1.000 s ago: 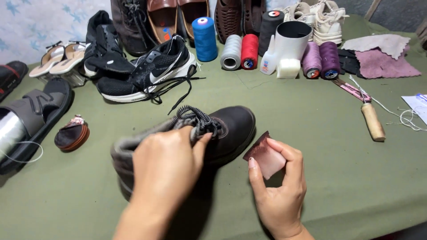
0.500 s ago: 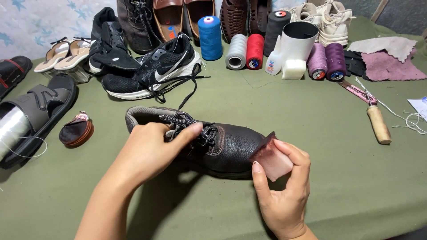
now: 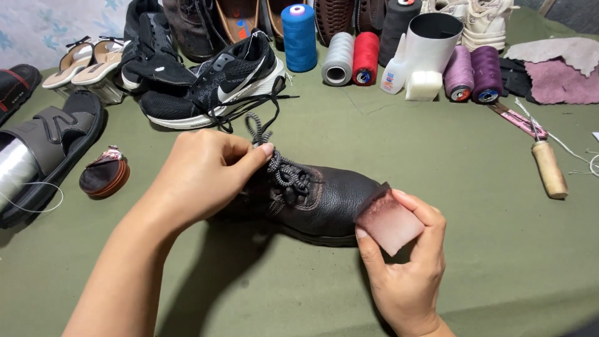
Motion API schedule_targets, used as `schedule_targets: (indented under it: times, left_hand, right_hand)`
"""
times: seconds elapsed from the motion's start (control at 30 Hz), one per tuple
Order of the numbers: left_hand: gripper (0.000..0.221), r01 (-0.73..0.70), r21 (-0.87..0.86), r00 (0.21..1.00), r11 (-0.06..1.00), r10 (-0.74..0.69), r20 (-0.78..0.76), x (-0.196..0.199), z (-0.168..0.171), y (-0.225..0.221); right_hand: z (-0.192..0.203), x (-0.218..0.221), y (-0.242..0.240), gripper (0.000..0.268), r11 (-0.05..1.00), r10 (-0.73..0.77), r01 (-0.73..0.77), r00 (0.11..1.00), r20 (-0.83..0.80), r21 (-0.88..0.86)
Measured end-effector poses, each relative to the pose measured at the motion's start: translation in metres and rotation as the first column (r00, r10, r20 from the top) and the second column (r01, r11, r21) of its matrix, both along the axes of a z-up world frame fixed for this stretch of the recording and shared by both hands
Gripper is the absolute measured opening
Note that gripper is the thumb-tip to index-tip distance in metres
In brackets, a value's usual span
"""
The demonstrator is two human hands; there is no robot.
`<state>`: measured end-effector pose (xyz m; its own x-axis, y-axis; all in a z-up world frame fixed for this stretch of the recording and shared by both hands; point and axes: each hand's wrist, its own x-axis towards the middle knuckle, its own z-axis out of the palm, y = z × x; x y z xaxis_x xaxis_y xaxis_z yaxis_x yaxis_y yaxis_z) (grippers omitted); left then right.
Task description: Polishing a brown leather boot using a sponge to apply a cleaning or polishing agent.
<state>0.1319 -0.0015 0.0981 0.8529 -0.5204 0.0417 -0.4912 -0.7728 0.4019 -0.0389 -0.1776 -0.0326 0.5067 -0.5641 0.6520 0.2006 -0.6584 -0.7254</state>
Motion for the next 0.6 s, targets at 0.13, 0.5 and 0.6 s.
schedule_targets:
  times: [0.13, 0.5, 0.6]
  left_hand:
    - [0.076, -0.189, 0.188, 0.967, 0.964, 0.216, -0.133, -0.008, 0.008, -0.013]
    - [0.074, -0.158, -0.017, 0.978, 0.987, 0.159, 0.136, 0.021, -0.036, -0.022]
    - [0.074, -0.159, -0.031, 0.986, 0.987, 0.161, 0.053, 0.029, -0.025, -0.029]
  right_hand:
    - [0.005, 0.000, -0.002, 0.042, 0.993, 0.048, -0.049, 0.999, -0.009, -0.107]
    - [0.007, 0.000, 0.005, 0.054, 0.992, -0.065, 0.049, 0.989, -0.134, -0.120]
    - [0.019, 0.003, 0.003, 0.051, 0.977, -0.060, 0.030, 0.989, -0.138, -0.210]
